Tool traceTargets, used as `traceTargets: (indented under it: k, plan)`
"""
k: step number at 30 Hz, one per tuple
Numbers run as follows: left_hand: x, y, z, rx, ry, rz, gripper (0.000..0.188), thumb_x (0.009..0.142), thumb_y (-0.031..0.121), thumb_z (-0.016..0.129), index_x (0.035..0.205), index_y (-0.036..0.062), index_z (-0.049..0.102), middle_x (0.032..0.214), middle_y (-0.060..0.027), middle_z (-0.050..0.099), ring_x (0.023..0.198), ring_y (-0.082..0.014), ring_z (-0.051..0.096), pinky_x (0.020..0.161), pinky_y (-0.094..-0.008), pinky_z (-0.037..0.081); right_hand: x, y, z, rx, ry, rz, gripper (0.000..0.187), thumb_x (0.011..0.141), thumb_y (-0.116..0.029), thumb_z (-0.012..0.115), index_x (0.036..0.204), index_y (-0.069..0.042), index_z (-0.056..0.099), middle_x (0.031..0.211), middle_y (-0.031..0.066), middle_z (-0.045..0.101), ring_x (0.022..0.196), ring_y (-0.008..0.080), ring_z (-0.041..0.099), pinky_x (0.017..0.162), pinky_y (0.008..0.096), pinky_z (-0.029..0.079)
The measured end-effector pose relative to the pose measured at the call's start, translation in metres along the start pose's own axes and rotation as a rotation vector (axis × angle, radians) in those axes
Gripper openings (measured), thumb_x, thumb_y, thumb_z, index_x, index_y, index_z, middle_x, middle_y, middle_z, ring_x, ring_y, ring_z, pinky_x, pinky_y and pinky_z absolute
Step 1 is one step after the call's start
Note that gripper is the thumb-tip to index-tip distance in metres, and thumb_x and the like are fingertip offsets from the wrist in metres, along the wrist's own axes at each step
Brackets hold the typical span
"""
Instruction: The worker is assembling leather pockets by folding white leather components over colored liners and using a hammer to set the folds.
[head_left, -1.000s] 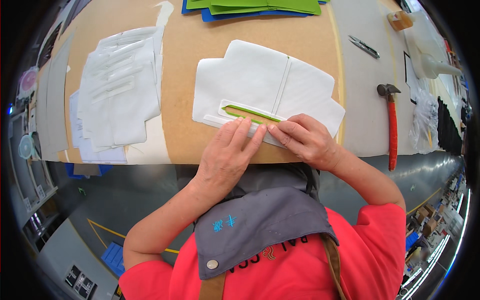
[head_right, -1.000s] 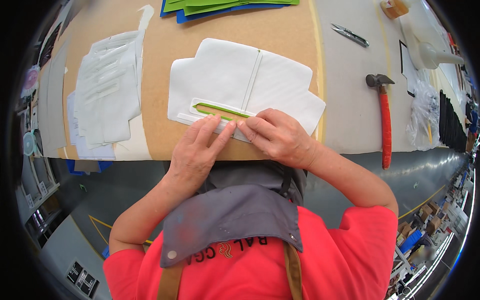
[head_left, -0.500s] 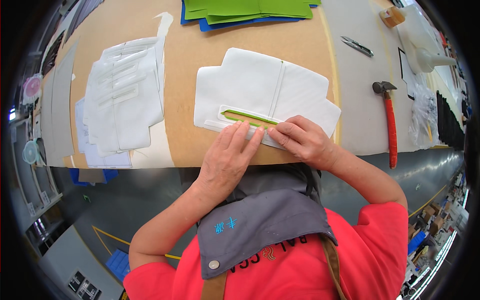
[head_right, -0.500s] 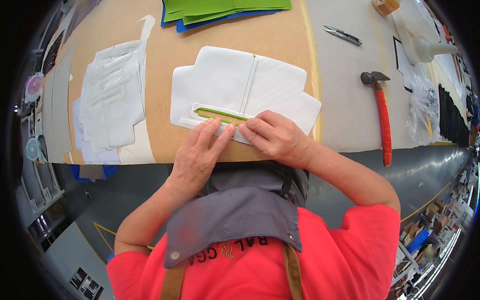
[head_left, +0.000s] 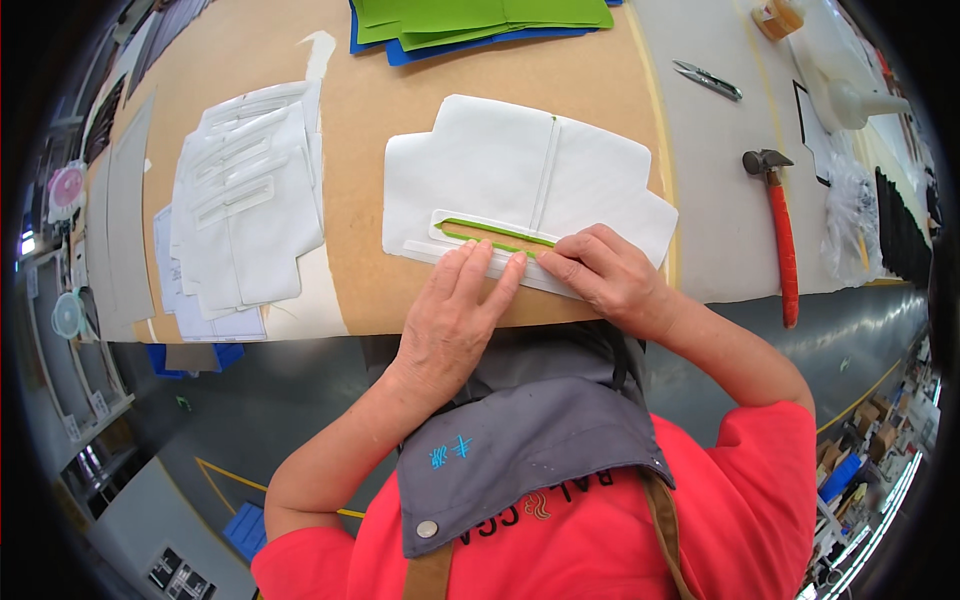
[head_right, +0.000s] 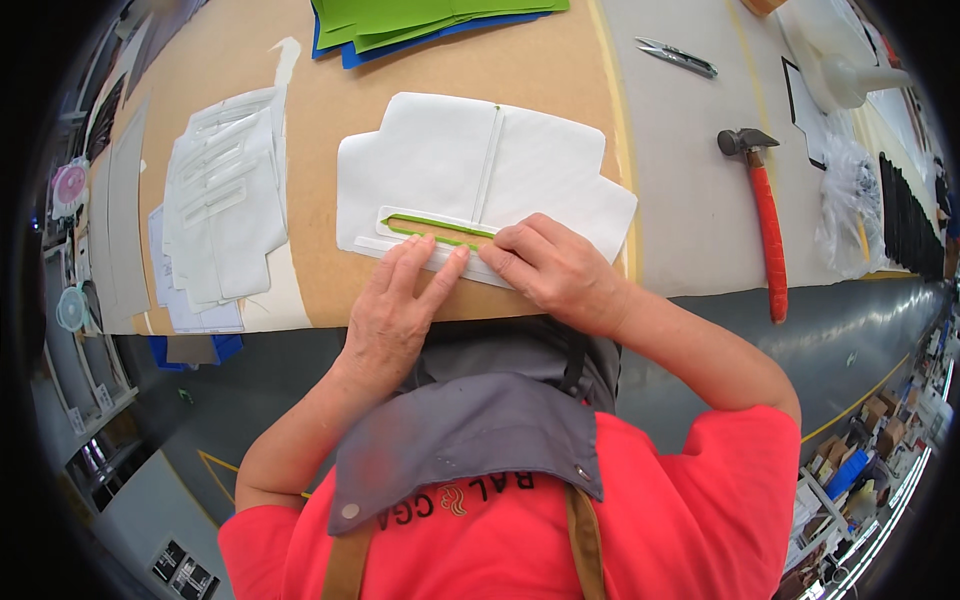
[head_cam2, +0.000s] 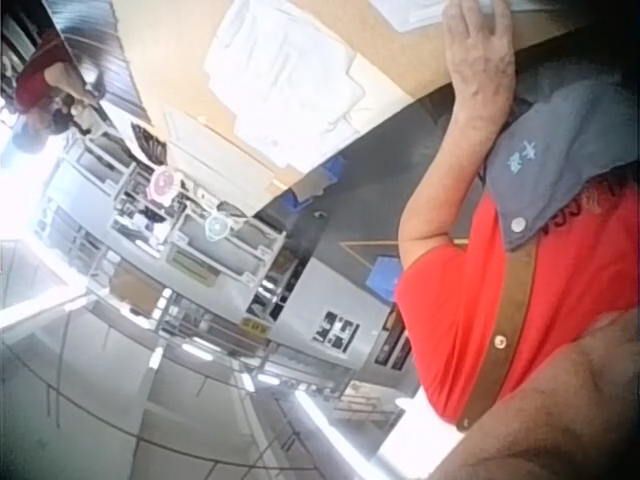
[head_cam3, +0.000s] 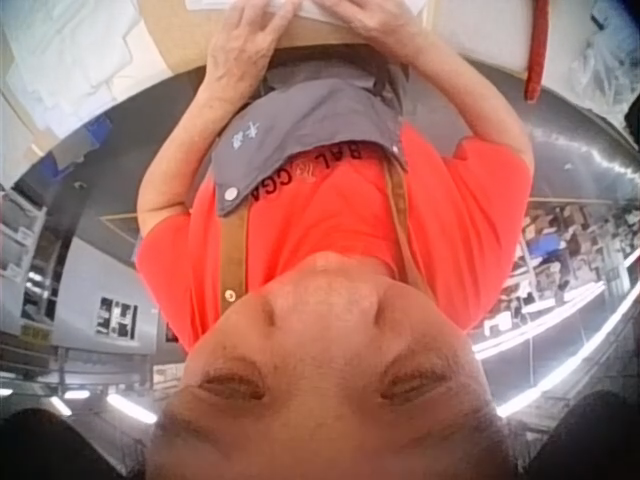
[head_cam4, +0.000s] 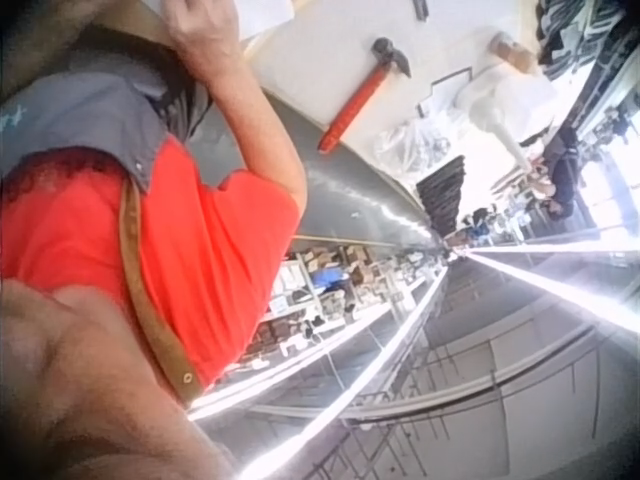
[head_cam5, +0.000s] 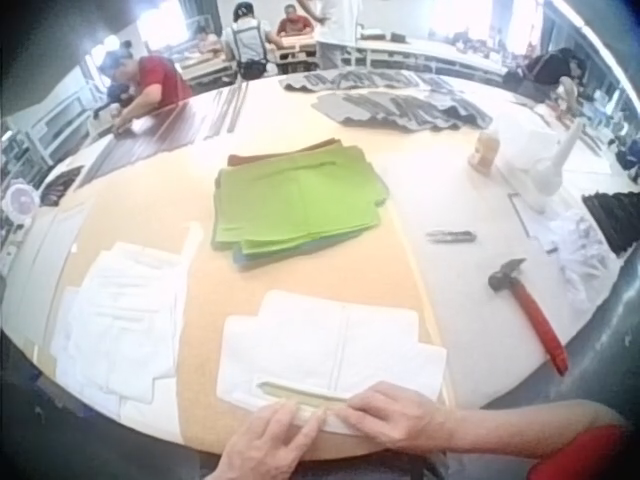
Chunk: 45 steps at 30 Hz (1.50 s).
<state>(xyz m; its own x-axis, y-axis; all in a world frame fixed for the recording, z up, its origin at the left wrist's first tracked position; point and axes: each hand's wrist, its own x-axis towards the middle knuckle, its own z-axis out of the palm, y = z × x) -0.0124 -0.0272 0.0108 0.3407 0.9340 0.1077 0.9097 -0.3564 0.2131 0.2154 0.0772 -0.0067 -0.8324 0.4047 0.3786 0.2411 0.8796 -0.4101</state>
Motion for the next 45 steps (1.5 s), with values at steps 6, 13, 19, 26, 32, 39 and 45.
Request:
traceTargets:
  k: [6,13,19,26,32,39,45]
  plan:
    - [-0.002,0.0,0.004,0.003,0.045,0.009,0.062,0.081,0.0,0.063,0.141,0.0154,0.061,0.13,-0.0143,0.054,0.123,-0.0315,0.057,0.105,-0.0409,0.051,-0.001,0.002,0.001,-0.041,0.016,-0.095,0.041,0.073,-0.007,0.066,0.113,0.005,0.067,0.1,0.01,0.062,0.087,0.0256,0.061,0.078,0.0355,0.056]
    - [0.002,0.008,0.0,-0.028,0.046,0.014,0.06,0.084,0.001,0.061,0.143,0.0099,0.058,0.135,-0.0112,0.056,0.125,-0.0286,0.057,0.108,-0.0411,0.049,0.002,0.001,-0.002,-0.023,0.012,-0.067,0.039,0.075,-0.007,0.066,0.113,0.003,0.067,0.1,0.01,0.062,0.088,0.0258,0.061,0.079,0.0351,0.055]
    - [-0.003,0.0,-0.001,0.029,0.015,0.006,0.06,0.084,0.001,0.061,0.143,0.0103,0.058,0.135,-0.0104,0.056,0.127,-0.0283,0.056,0.109,-0.0408,0.048,-0.008,0.0,0.003,0.057,0.023,0.045,0.036,0.077,-0.005,0.066,0.112,0.001,0.067,0.099,0.0094,0.062,0.089,0.0255,0.061,0.079,0.0349,0.055]
    - [-0.002,0.007,0.0,0.061,0.042,0.002,0.057,0.084,0.002,0.061,0.14,0.0107,0.06,0.135,-0.0108,0.055,0.128,-0.0284,0.054,0.108,-0.0404,0.048,-0.008,0.0,0.0,-0.047,0.013,-0.081,0.039,0.076,-0.006,0.067,0.114,0.002,0.066,0.098,0.0092,0.06,0.089,0.0249,0.061,0.079,0.0354,0.054]
    - [-0.003,0.024,0.007,0.061,0.009,-0.017,0.057,0.087,0.006,0.06,0.143,0.0053,0.056,0.136,-0.0104,0.052,0.13,-0.0272,0.051,0.108,-0.0394,0.044,-0.008,-0.001,-0.002,-0.031,-0.012,-0.071,0.042,0.077,-0.007,0.067,0.117,0.003,0.065,0.102,0.0098,0.06,0.091,0.0261,0.061,0.083,0.0366,0.054]
    - [-0.002,0.028,0.012,0.025,0.056,-0.007,0.058,0.087,0.005,0.06,0.144,0.0009,0.053,0.135,-0.011,0.052,0.129,-0.0272,0.052,0.108,-0.0388,0.044,-0.015,0.001,-0.002,0.002,0.013,0.009,0.042,0.077,-0.006,0.066,0.119,0.002,0.067,0.103,0.0097,0.062,0.092,0.0262,0.061,0.082,0.0361,0.054]
    - [-0.002,0.032,0.013,-0.018,0.026,-0.037,0.057,0.087,0.004,0.06,0.143,0.001,0.054,0.135,-0.0128,0.052,0.129,-0.029,0.053,0.108,-0.0396,0.045,-0.017,-0.001,-0.004,-0.017,0.028,-0.049,0.043,0.076,0.001,0.07,0.118,-0.001,0.07,0.101,0.0094,0.062,0.088,0.0261,0.06,0.074,0.0355,0.054]
